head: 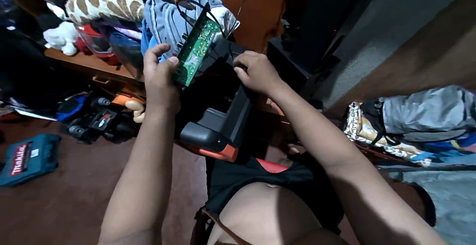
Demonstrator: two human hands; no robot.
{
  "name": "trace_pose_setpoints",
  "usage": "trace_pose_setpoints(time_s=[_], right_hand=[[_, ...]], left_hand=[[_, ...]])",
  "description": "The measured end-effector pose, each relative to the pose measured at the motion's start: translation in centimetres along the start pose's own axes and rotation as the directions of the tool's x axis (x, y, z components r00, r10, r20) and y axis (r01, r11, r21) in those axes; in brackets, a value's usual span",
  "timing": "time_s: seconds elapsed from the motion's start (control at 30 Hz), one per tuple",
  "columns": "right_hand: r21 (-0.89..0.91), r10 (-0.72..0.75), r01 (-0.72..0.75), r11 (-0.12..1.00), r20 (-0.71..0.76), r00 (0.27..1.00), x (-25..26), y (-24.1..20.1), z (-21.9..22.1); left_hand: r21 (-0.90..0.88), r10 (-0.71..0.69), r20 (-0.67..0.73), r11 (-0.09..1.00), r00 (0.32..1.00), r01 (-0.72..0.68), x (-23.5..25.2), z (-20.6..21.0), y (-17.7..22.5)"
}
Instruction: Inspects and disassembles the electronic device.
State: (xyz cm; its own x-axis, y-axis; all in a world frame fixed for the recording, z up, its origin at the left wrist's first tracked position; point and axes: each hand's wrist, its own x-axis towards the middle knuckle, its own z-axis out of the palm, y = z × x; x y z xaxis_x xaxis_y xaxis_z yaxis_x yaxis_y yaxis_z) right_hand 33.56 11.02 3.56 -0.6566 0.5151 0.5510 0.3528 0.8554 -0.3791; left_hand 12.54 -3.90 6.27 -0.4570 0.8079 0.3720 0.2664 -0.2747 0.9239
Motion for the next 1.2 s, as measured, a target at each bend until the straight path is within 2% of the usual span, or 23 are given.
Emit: trace_pose_setpoints(time_s=[0.13, 0.27, 0.37, 0.43, 0.67, 0.83, 0.93, 1.0, 1.1, 1.2], right_hand=[[0.273, 0.167, -0.226, 0.935, 0.224, 0.960, 1.5, -0.9, 0.2], [0.529, 0.153, -0.325, 0.784, 0.342, 0.927, 2.7, 0.4, 1.0], [0.653, 0.160, -0.351, 0.671, 0.335, 0.928, 3.0, 0.8, 1.3], [0.689, 0.166, -0.330, 0.645, 0.295, 0.941, 3.1, 1.1, 1.7], [0.583, 0.223, -0.365, 0.726, 0.302, 0.927, 2.1, 1.0, 1.3], [0.336, 0.342, -0.443, 0.831, 0.320, 0.884, 1.9, 0.2, 1.7], [0.090, 0.363, -0.417, 0.904, 0.355, 0.862, 1.4, -0.8, 1.5], [-0.008, 0.363, -0.389, 0.921, 0.378, 0.852, 1.0, -1.2, 1.2], [0.001, 0.329, -0.355, 0.935, 0.375, 0.866, 0.5, -0.7, 0.8], [0.125, 0.275, -0.325, 0.937, 0.303, 0.912, 0.0, 0.7, 1.0]], left_hand=[[-0.067, -0.003, 0.020, 0.998, 1.000, 0.004, 0.4, -0.3, -0.6], [-0.110, -0.028, 0.067, 0.993, 0.997, 0.036, 0.7, -0.3, -0.9], [-0.107, -0.031, 0.070, 0.994, 0.997, 0.039, 0.8, -0.3, -0.9], [-0.092, -0.027, 0.059, 0.995, 0.998, 0.032, 0.8, -0.2, -0.8], [-0.048, 0.019, 0.015, 0.999, 1.000, -0.018, 0.3, 0.4, -0.4], [0.081, 0.006, 0.011, 0.997, 1.000, -0.006, -0.5, 1.1, 0.5], [0.110, 0.012, 0.020, 0.994, 1.000, -0.014, -0.9, 1.5, 0.7], [0.138, 0.040, 0.039, 0.989, 0.998, -0.045, -1.1, 1.7, 0.5], [0.256, 0.041, 0.079, 0.965, 0.996, -0.060, -1.6, 1.8, 0.7], [0.316, 0.020, 0.102, 0.947, 0.995, -0.051, -2.0, 1.9, 1.0]])
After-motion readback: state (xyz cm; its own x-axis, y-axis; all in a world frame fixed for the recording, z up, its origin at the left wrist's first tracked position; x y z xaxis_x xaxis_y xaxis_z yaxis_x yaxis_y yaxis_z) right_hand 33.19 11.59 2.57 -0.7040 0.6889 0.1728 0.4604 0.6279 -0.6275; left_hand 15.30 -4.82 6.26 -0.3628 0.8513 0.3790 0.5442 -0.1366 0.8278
